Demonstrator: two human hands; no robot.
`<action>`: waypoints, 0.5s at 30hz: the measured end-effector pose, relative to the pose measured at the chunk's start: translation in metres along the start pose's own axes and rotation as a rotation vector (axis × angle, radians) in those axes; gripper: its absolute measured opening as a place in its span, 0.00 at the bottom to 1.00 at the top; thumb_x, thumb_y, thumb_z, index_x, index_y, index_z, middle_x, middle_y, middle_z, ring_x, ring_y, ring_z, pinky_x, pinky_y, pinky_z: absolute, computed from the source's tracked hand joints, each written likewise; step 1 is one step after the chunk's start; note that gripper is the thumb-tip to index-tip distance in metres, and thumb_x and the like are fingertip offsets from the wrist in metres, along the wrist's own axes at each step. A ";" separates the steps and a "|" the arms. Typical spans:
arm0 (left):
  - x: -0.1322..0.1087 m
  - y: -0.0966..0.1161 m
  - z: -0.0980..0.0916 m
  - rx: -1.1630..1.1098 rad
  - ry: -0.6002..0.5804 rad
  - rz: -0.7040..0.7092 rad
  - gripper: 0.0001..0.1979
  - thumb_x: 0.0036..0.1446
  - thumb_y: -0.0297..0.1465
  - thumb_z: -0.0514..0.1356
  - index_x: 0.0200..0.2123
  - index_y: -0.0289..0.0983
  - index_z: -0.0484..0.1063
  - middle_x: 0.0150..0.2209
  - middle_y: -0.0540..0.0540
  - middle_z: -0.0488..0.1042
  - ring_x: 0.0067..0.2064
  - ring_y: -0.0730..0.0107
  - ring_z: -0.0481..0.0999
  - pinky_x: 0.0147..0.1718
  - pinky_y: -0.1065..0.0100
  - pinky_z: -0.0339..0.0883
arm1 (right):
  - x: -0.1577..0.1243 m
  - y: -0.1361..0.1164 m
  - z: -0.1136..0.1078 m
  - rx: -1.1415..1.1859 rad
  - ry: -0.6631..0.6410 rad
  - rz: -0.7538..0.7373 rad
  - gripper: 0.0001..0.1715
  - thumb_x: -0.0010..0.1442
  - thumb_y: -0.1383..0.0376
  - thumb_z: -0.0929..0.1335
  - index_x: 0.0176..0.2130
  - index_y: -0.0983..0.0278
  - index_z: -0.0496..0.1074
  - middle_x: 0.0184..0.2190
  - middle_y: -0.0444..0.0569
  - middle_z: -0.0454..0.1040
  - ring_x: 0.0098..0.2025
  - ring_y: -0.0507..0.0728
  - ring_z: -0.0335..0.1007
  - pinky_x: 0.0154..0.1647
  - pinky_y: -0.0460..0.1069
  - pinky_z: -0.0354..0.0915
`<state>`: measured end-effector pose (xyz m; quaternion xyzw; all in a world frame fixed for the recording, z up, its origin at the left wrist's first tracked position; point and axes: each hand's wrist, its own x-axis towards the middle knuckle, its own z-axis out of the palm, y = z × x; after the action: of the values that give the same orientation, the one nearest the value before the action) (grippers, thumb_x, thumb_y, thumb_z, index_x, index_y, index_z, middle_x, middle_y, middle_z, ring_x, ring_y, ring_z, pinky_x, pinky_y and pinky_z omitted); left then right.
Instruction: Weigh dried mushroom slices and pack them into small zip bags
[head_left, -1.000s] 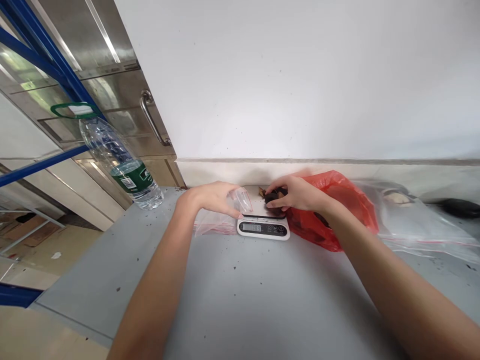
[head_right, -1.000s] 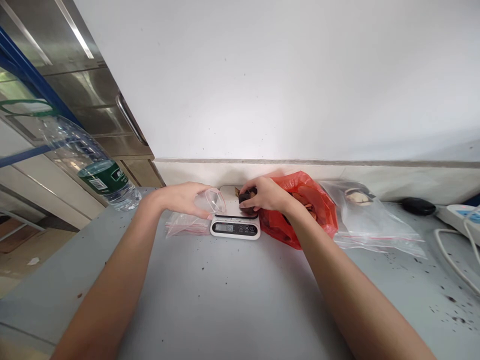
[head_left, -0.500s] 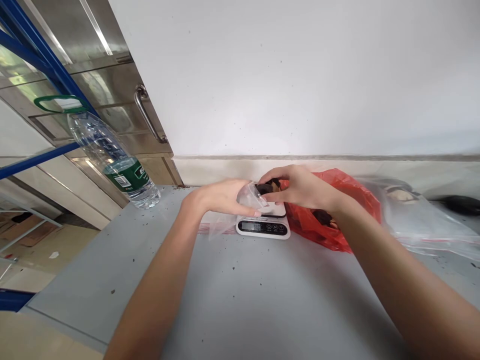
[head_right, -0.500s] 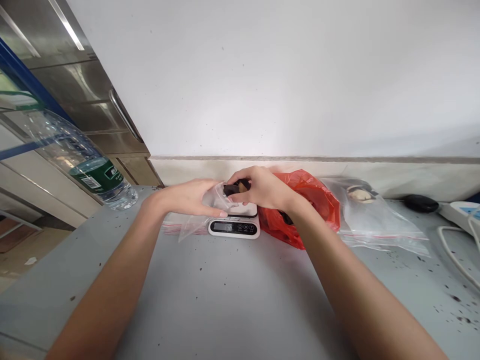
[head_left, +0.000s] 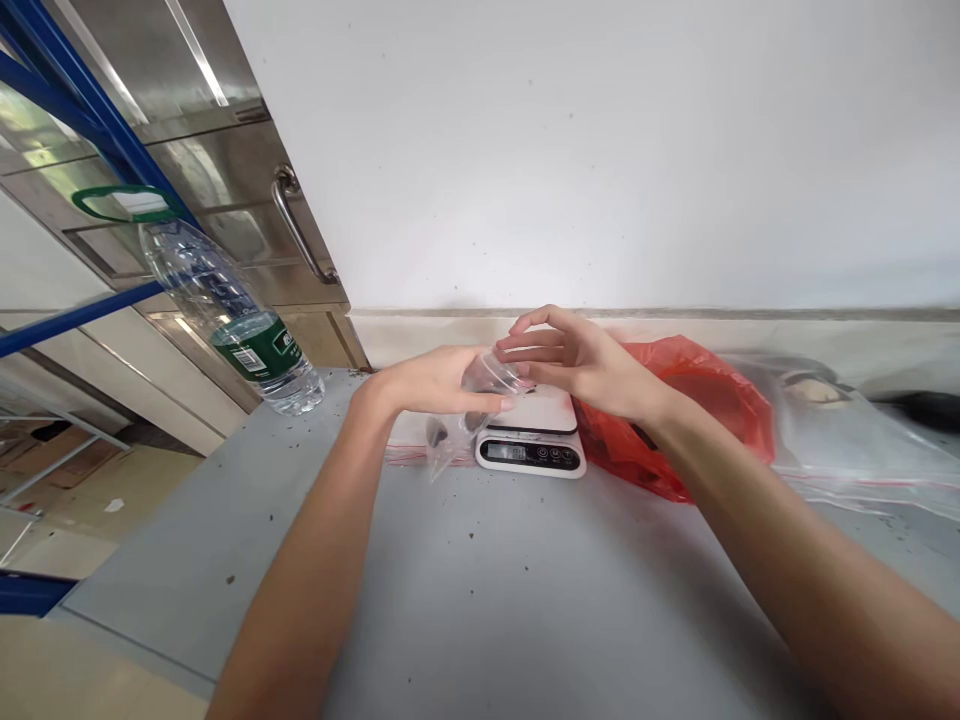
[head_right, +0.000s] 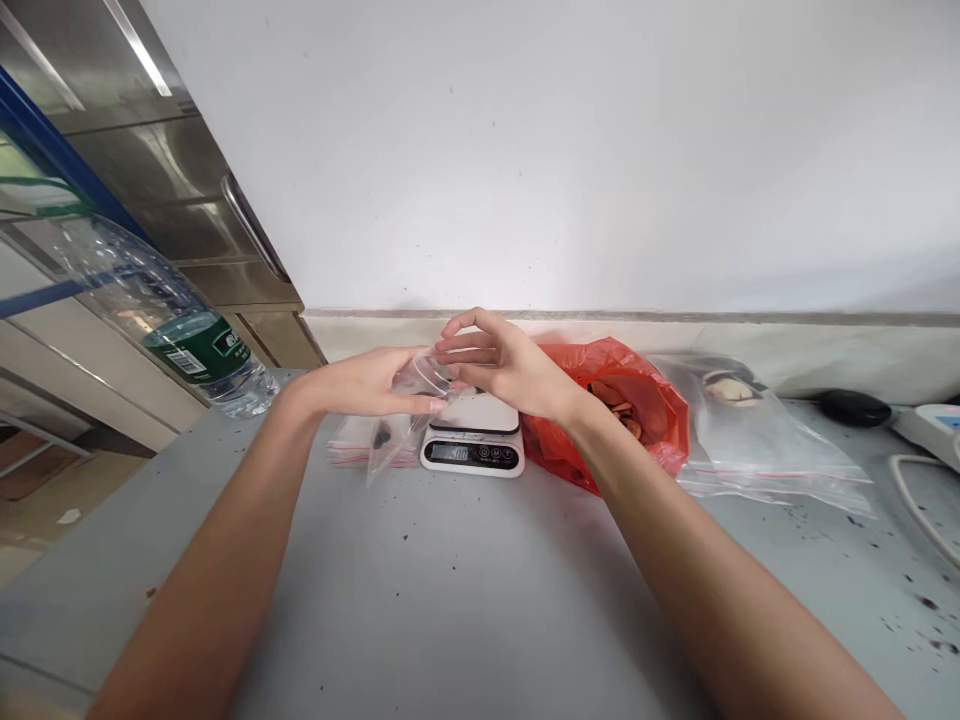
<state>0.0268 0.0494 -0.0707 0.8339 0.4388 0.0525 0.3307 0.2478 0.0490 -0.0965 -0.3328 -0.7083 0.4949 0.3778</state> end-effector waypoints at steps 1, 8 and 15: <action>0.000 0.000 0.000 -0.015 -0.009 -0.023 0.31 0.62 0.53 0.62 0.62 0.43 0.69 0.51 0.45 0.82 0.47 0.55 0.83 0.47 0.60 0.72 | 0.001 0.001 0.000 0.008 0.022 -0.001 0.19 0.54 0.63 0.74 0.45 0.57 0.68 0.49 0.50 0.82 0.52 0.61 0.79 0.50 0.59 0.76; -0.013 -0.001 -0.010 -0.118 0.011 -0.117 0.34 0.60 0.52 0.64 0.65 0.45 0.65 0.39 0.50 0.81 0.30 0.63 0.83 0.37 0.63 0.74 | 0.009 0.024 -0.008 -0.354 0.288 0.015 0.11 0.63 0.65 0.67 0.44 0.61 0.76 0.47 0.53 0.83 0.51 0.61 0.79 0.58 0.60 0.72; -0.020 0.003 -0.014 -0.064 0.021 -0.167 0.25 0.59 0.49 0.64 0.54 0.42 0.69 0.39 0.48 0.80 0.30 0.61 0.82 0.33 0.62 0.74 | 0.009 0.031 0.002 -0.857 -0.103 0.123 0.16 0.62 0.71 0.66 0.42 0.60 0.83 0.40 0.50 0.85 0.40 0.60 0.78 0.45 0.53 0.70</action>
<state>0.0114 0.0395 -0.0542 0.7828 0.5085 0.0471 0.3557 0.2444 0.0646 -0.1251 -0.4761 -0.8464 0.1936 0.1393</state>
